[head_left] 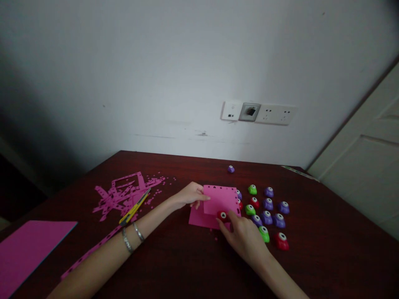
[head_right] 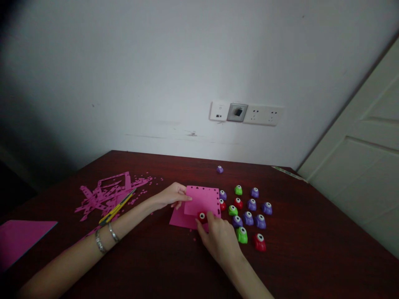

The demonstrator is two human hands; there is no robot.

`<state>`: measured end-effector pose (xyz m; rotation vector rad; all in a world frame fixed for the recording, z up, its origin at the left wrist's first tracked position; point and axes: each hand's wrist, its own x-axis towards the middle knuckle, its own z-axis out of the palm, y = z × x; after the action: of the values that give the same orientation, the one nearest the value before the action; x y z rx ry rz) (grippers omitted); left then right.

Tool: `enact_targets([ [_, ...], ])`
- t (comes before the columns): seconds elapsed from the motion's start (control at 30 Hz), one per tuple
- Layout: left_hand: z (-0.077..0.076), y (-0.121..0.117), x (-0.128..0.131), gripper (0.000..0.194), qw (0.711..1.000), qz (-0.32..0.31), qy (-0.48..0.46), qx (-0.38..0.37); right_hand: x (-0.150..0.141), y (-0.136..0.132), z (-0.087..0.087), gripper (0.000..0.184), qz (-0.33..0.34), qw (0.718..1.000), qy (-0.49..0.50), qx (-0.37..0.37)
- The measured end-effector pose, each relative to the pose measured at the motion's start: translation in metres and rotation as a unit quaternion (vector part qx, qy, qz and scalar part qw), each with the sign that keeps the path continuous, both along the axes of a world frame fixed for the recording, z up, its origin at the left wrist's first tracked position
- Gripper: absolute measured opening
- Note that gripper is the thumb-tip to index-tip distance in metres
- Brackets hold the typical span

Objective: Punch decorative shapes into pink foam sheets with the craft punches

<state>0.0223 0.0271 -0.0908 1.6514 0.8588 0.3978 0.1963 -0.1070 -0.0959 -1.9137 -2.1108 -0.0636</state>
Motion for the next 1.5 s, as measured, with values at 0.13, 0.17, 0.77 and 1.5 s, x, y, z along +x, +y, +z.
enact_targets([
  [0.13,0.0036,-0.0014,0.0002,0.025,1.000,0.003,-0.007,0.002,0.0015,0.0006,-0.0028,0.026,0.001,1.000,-0.009,0.016],
  [0.17,0.0038,-0.0014,0.0002,0.025,1.000,0.004,-0.007,0.002,0.0020,0.0007,-0.0037,0.026,0.002,1.000,-0.010,0.021],
  [0.77,0.0022,-0.0019,0.0000,0.025,1.000,0.016,0.000,0.007,0.0020,-0.0005,-0.0030,0.028,0.003,0.999,-0.018,0.028],
  [1.5,0.0058,-0.0042,0.0007,0.027,1.000,0.008,-0.030,0.004,0.0078,0.0019,0.0007,0.029,-0.022,0.998,-0.031,0.055],
])
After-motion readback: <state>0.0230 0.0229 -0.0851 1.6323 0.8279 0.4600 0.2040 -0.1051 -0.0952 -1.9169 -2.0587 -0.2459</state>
